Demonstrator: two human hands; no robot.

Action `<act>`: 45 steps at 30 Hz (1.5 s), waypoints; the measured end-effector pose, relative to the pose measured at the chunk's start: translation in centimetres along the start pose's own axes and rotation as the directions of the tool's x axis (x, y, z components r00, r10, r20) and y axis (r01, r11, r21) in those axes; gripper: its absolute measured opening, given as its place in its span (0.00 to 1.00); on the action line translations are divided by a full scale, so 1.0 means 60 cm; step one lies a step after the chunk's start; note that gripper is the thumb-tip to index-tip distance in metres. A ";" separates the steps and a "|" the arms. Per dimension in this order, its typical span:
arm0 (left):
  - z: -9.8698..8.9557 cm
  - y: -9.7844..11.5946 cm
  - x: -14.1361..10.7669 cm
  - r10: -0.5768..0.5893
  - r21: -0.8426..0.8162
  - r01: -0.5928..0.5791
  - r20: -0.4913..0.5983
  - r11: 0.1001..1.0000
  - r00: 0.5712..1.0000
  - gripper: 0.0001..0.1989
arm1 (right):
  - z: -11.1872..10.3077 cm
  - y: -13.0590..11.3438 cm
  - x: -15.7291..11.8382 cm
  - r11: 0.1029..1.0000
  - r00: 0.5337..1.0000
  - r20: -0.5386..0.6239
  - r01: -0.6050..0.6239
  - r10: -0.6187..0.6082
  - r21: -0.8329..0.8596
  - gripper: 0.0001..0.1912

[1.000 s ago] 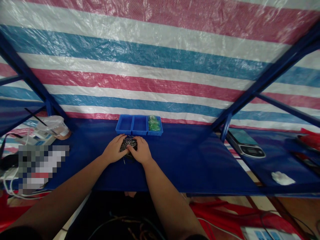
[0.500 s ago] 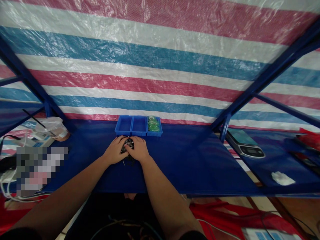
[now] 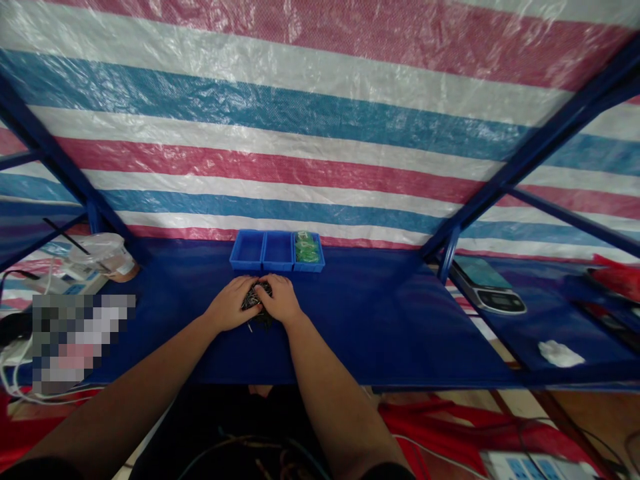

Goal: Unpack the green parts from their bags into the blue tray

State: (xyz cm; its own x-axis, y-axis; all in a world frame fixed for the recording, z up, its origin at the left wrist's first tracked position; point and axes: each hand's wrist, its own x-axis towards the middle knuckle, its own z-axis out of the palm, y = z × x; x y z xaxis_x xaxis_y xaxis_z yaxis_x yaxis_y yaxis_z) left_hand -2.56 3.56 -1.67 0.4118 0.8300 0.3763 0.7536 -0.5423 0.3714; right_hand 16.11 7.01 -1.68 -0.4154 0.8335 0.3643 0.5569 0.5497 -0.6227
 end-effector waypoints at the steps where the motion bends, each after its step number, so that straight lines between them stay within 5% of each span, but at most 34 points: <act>1: -0.001 0.003 -0.001 0.001 -0.005 -0.001 -0.002 1.000 1.000 0.30 | -0.001 0.001 0.000 1.000 1.000 0.003 -0.002 0.002 0.020 0.09; 10: -0.002 0.020 -0.015 -0.042 -0.001 0.042 0.034 0.999 0.999 0.30 | -0.027 0.008 -0.022 0.974 0.993 -0.051 -0.091 0.104 0.205 0.16; 17: -0.002 0.017 -0.018 -0.058 -0.054 0.061 0.057 0.997 0.997 0.31 | -0.065 0.005 -0.090 0.979 0.967 -0.157 -0.200 0.201 0.026 0.19; 24: -0.004 0.025 -0.014 0.003 -0.083 0.007 0.119 0.996 0.993 0.36 | -0.069 -0.017 -0.156 0.978 0.988 -0.025 -0.153 0.151 -0.142 0.34; 36: 0.002 0.025 -0.016 0.063 -0.087 -0.051 0.140 0.995 0.988 0.54 | -0.055 0.001 -0.065 0.996 0.989 0.147 -0.018 0.031 -0.088 0.36; 45: 0.015 0.019 -0.014 0.035 -0.077 -0.025 0.132 0.997 0.991 0.56 | -0.036 -0.006 -0.070 0.993 0.992 0.125 -0.005 0.020 -0.114 0.32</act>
State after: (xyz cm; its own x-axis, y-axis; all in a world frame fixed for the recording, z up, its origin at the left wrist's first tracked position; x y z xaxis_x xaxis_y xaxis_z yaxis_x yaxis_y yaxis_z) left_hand -1.59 2.36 -2.33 0.5018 0.8204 0.2742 0.7013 -0.5714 0.4261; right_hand 19.17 3.44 -1.49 -0.4908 0.8307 0.2628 0.6377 0.5480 -0.5413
